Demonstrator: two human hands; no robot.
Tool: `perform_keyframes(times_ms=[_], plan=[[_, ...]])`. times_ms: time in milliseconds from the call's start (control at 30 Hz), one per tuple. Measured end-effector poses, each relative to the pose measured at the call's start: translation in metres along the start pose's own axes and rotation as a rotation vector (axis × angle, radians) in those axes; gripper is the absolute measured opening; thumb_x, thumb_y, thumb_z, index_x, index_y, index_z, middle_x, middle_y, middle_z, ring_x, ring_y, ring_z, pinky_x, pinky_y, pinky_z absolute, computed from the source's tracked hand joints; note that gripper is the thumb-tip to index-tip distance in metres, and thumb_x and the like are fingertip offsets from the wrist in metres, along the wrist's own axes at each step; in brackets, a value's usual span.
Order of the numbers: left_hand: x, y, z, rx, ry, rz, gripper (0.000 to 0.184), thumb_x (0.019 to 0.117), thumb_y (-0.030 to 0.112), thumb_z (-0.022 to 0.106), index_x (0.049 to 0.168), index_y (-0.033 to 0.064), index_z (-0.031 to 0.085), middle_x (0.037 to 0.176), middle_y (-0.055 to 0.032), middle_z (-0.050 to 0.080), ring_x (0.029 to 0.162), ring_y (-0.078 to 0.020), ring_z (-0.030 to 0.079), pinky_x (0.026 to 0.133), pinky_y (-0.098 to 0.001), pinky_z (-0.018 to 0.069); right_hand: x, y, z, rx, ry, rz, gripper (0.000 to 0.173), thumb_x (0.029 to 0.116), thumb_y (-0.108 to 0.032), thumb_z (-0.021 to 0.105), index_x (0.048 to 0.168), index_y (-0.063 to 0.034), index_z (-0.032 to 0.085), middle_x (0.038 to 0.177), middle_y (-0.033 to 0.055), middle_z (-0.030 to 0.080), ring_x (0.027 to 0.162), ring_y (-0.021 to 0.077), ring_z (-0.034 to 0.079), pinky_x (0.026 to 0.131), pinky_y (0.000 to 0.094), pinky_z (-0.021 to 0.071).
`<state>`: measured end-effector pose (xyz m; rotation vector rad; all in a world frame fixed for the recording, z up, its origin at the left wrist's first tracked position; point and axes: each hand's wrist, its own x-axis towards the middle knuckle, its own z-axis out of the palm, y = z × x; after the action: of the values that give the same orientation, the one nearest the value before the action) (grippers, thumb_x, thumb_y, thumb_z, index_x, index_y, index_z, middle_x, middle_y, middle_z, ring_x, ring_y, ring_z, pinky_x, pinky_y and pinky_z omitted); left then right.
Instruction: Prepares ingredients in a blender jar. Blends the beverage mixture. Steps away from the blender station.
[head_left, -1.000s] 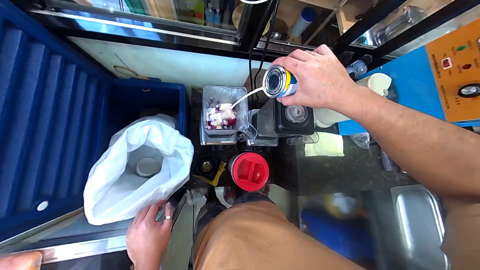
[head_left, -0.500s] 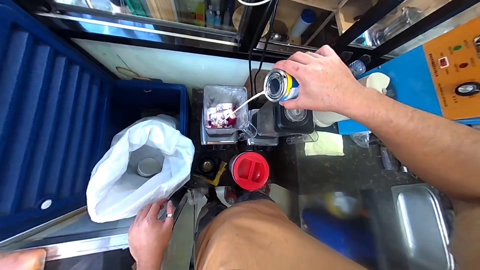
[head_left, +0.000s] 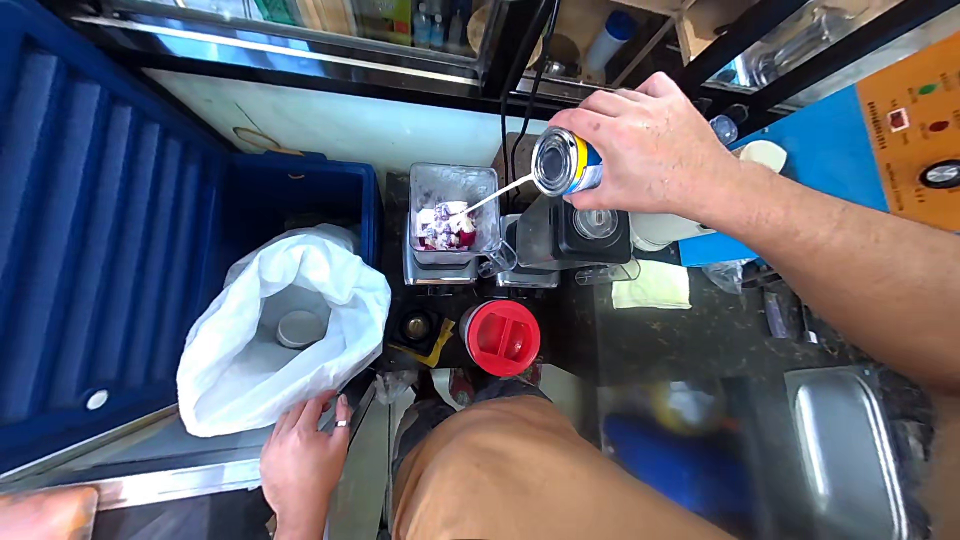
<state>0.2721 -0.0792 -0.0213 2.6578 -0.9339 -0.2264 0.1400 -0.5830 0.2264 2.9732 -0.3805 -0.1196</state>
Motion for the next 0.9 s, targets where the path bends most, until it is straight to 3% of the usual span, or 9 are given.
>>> perform_keyframes(times_ms=[433, 900], plan=[[-0.001, -0.001, 0.001, 0.01, 0.004, -0.002, 0.045, 0.0974, 0.048, 0.044, 0.104, 0.0175, 0.077, 0.091, -0.0045, 0.074, 0.088, -0.0258, 0.07, 0.076, -0.0506, 0.054, 0.034, -0.013, 0.008, 0.008, -0.017, 0.007, 0.075, 0.074, -0.051, 0.075, 0.14, -0.0215, 0.057, 0.126, 0.0105, 0.066, 0.112, 0.0315, 0.064, 0.091, 0.0582, 0.0427], [0.001, -0.001, 0.0, -0.001, -0.012, 0.003, 0.046, 0.0983, 0.048, 0.044, 0.105, 0.0164, 0.076, 0.092, -0.0064, 0.074, 0.089, -0.0278, 0.071, 0.077, -0.052, 0.0546, 0.014, -0.024, 0.003, -0.032, -0.056, -0.064, 0.074, 0.0747, -0.049, 0.076, 0.14, -0.0184, 0.059, 0.121, 0.0108, 0.068, 0.106, 0.0328, 0.065, 0.088, 0.0568, 0.0441]])
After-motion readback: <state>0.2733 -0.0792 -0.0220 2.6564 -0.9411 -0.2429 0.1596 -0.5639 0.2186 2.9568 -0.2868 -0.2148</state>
